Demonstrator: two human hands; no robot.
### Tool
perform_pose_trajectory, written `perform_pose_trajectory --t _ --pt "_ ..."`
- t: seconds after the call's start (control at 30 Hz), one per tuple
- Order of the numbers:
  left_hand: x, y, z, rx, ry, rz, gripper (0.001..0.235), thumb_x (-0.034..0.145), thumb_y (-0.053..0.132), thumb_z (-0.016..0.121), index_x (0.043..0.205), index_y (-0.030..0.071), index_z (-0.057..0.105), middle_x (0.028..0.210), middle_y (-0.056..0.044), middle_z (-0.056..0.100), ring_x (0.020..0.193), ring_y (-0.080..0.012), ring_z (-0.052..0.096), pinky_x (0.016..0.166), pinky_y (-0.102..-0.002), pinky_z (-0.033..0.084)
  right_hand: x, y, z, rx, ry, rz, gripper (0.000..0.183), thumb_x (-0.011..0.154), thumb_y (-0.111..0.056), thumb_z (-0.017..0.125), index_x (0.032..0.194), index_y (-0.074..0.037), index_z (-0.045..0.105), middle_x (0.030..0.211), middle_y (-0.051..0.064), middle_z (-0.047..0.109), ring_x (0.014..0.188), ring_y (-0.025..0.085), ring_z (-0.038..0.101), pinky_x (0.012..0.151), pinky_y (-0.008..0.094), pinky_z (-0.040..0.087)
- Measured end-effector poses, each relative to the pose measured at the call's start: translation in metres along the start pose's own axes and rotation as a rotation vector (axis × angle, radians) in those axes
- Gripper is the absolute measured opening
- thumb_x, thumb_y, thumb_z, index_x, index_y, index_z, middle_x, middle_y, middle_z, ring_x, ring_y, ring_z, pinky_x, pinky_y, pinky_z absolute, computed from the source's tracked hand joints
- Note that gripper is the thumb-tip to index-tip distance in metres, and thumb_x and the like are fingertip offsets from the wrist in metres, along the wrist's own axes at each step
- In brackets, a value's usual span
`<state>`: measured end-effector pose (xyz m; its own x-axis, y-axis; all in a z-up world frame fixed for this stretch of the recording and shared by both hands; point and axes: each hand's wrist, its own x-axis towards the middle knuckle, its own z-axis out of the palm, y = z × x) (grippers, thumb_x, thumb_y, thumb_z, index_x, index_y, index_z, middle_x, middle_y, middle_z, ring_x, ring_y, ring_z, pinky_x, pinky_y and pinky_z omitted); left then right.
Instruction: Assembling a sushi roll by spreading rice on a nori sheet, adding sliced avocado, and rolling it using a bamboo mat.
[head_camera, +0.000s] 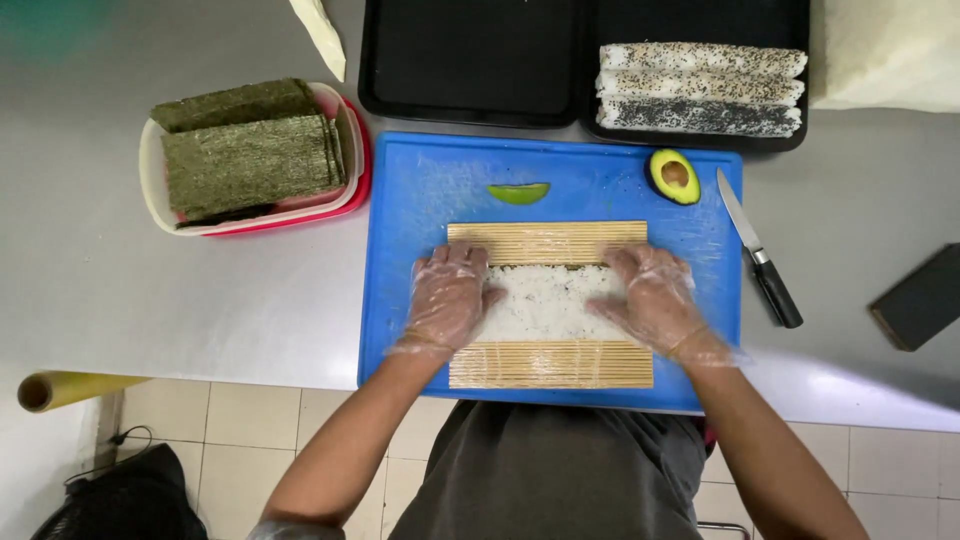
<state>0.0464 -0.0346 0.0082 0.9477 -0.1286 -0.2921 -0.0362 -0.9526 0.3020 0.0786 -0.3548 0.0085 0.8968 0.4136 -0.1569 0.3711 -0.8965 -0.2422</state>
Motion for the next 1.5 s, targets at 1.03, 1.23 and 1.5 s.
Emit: perform_pose_trajectory --t 1.03,1.23,1.5 --pt "-0.048 0.021 0.033 -0.605 0.473 0.162 0.1 0.107 0.057 0.062 0.176 -0.007 0.026 0.179 -0.037 0.03 0.167 -0.0569 0.023 0.136 -0.063 0.021 -0.037 -0.004 0.048 0.339 0.472 -0.118 0.088 0.098 -0.034 0.084 0.167 0.004 0.048 0.169 0.031 0.045 0.161 0.052 0.041 0.135 0.059 0.035" --pt "-0.04 0.034 0.052 -0.03 0.221 0.022 0.108 0.109 0.072 0.048 0.18 -0.003 0.018 0.187 -0.031 0.014 0.174 -0.0485 0.007 0.141 -0.058 0.003 -0.038 -0.021 0.045 -0.052 0.122 0.013 0.096 0.11 -0.064 0.049 0.176 0.003 0.035 0.178 0.034 0.037 0.17 0.05 0.027 0.14 0.062 0.018" --pt "-0.024 0.023 0.015 -0.249 -0.002 -0.099 0.082 0.115 0.054 0.035 0.178 0.003 0.027 0.188 -0.024 0.014 0.173 -0.0506 0.001 0.135 -0.072 -0.004 0.021 -0.076 0.06 -0.193 0.288 -0.329 0.085 0.111 -0.06 0.04 0.181 -0.013 0.03 0.189 0.018 0.026 0.174 0.047 0.017 0.138 0.068 0.016"
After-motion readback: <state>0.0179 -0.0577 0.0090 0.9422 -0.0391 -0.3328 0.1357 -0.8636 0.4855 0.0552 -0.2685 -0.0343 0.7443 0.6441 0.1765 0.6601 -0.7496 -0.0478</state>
